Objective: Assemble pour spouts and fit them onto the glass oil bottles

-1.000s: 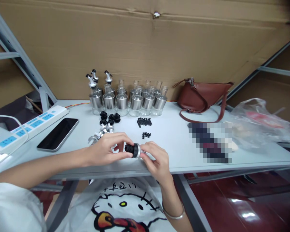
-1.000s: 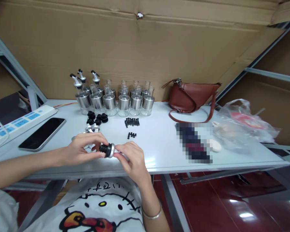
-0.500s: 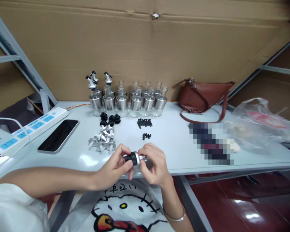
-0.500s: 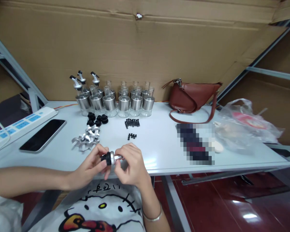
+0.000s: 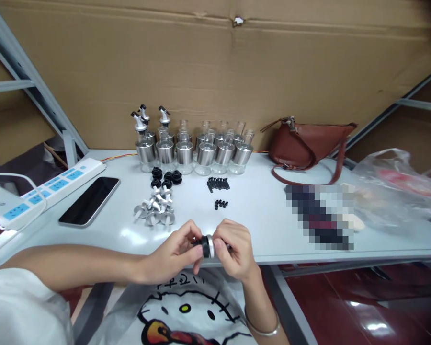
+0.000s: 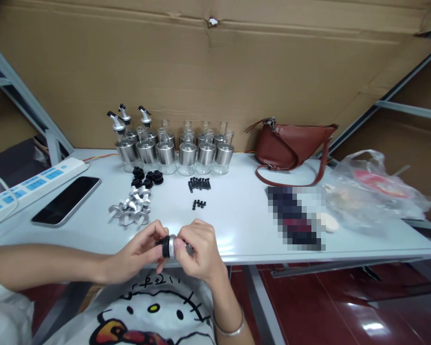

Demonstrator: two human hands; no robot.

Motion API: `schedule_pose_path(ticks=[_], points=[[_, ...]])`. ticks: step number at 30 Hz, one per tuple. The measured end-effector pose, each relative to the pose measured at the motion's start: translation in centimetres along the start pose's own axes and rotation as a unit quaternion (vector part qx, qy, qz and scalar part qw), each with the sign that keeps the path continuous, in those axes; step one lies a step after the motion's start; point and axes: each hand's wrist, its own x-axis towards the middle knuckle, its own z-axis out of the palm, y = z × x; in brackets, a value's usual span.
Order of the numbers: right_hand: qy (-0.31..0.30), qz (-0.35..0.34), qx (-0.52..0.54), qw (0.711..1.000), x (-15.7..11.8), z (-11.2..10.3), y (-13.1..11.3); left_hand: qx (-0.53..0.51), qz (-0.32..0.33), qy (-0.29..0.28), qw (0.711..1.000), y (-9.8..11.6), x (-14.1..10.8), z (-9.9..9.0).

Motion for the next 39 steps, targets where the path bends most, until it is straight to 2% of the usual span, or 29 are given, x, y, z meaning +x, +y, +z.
schedule_pose_path(ticks=[8,17,29,31,34,39], points=[[0.021,-0.003,-0.011,1.000,0.0,0.1,0.3,0.012,0.017,0.018,1.000,-0.4,-0.2,0.0],[0.051,-0.028,0.019,0.998,0.0,0.0,-0.1,0.034,0.123,0.072,0.989,-0.6,-0.1,-0.1],[0.012,-0.018,0.034,0.999,-0.3,-0.1,0.1,0.084,0.184,0.083,0.976,-0.5,0.2,-0.3],[0.005,0.001,0.043,0.999,-0.2,-0.3,0.0,0.114,0.197,0.090,0.969,-0.2,0.4,-0.5],[-0.009,0.068,0.055,0.996,-0.1,-0.5,-0.2,0.201,0.214,0.096,0.951,0.3,0.7,-1.1],[-0.065,0.212,0.140,0.965,-0.3,-0.5,-0.6,0.328,0.308,0.097,0.888,1.0,0.9,-1.8]])
